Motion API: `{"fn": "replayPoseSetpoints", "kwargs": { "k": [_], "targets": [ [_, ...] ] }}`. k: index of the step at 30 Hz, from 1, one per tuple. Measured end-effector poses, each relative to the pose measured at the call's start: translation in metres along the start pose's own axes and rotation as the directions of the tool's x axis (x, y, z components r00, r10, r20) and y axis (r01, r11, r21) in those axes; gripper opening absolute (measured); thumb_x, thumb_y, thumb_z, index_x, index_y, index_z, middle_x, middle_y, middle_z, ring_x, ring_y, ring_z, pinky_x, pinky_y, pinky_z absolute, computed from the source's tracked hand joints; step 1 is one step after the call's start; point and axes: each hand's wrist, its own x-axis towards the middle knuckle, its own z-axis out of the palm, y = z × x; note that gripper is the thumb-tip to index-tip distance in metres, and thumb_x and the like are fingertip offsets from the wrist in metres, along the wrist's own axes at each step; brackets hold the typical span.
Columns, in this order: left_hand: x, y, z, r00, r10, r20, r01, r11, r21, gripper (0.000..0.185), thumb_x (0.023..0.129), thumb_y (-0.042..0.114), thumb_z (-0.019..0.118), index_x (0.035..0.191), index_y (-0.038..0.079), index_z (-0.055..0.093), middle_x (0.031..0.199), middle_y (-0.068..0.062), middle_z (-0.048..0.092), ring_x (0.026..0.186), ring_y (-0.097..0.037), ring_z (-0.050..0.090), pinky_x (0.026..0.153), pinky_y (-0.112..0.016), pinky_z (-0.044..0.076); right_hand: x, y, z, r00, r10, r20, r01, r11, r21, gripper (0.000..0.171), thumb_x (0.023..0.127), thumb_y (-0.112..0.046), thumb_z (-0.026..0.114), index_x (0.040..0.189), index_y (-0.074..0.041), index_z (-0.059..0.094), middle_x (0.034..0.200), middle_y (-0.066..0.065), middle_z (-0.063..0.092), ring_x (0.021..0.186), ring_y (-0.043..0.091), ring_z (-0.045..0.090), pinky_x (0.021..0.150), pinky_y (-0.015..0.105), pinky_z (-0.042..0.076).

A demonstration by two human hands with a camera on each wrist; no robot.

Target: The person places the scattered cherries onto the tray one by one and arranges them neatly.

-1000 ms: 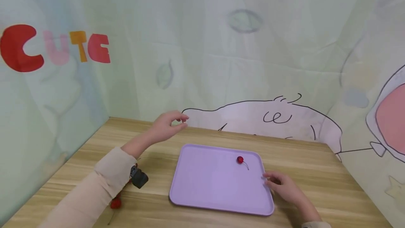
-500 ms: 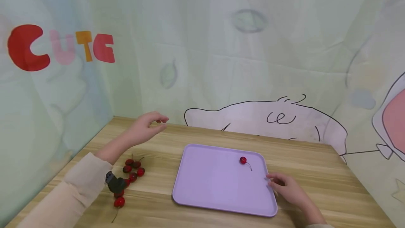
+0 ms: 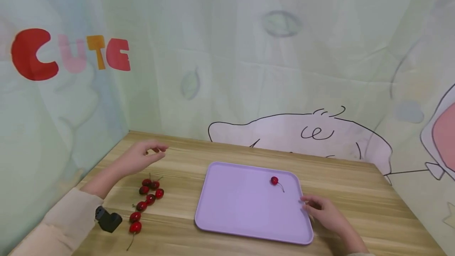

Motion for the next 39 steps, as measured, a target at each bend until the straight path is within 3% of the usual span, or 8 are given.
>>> {"fn": "replayPoseSetpoints", "kwargs": {
  "k": [18, 25, 39],
  "targets": [
    [-0.026, -0.045, 0.016, 0.986, -0.144, 0.087, 0.139, 0.989, 0.059, 0.029, 0.093, 0.011, 0.059, 0.114, -0.010, 0.062, 0.104, -0.020, 0.065, 0.094, -0.032, 0.060, 0.079, -0.047, 0.050, -0.004, 0.006, -0.003, 0.999, 0.037, -0.023, -0.037, 0.999, -0.001, 0.031, 0.089, -0.014, 0.067, 0.115, 0.003, 0.065, 0.100, 0.007, 0.067, 0.081, 0.003, 0.052, 0.071, 0.022, 0.046],
    [-0.031, -0.056, 0.021, 0.969, -0.211, 0.128, 0.205, 0.977, 0.053, 0.032, 0.091, 0.010, 0.060, 0.115, -0.011, 0.061, 0.100, -0.016, 0.065, 0.092, -0.030, 0.060, 0.079, -0.047, 0.051, -0.005, 0.005, -0.001, 0.999, 0.049, -0.004, -0.049, 0.999, 0.017, 0.033, 0.089, -0.017, 0.067, 0.116, 0.002, 0.065, 0.096, 0.006, 0.065, 0.080, 0.005, 0.052, 0.070, 0.022, 0.045],
    [-0.039, -0.066, 0.030, 0.954, -0.263, 0.143, 0.259, 0.965, 0.040, 0.032, 0.092, 0.011, 0.060, 0.115, -0.012, 0.061, 0.105, -0.021, 0.065, 0.097, -0.036, 0.061, 0.082, -0.049, 0.051, 0.001, 0.005, 0.000, 1.000, -0.025, 0.008, 0.024, 0.998, 0.052, 0.032, 0.090, -0.011, 0.066, 0.116, 0.007, 0.063, 0.089, 0.007, 0.063, 0.075, 0.002, 0.049, 0.064, 0.022, 0.044]
  ]
}}
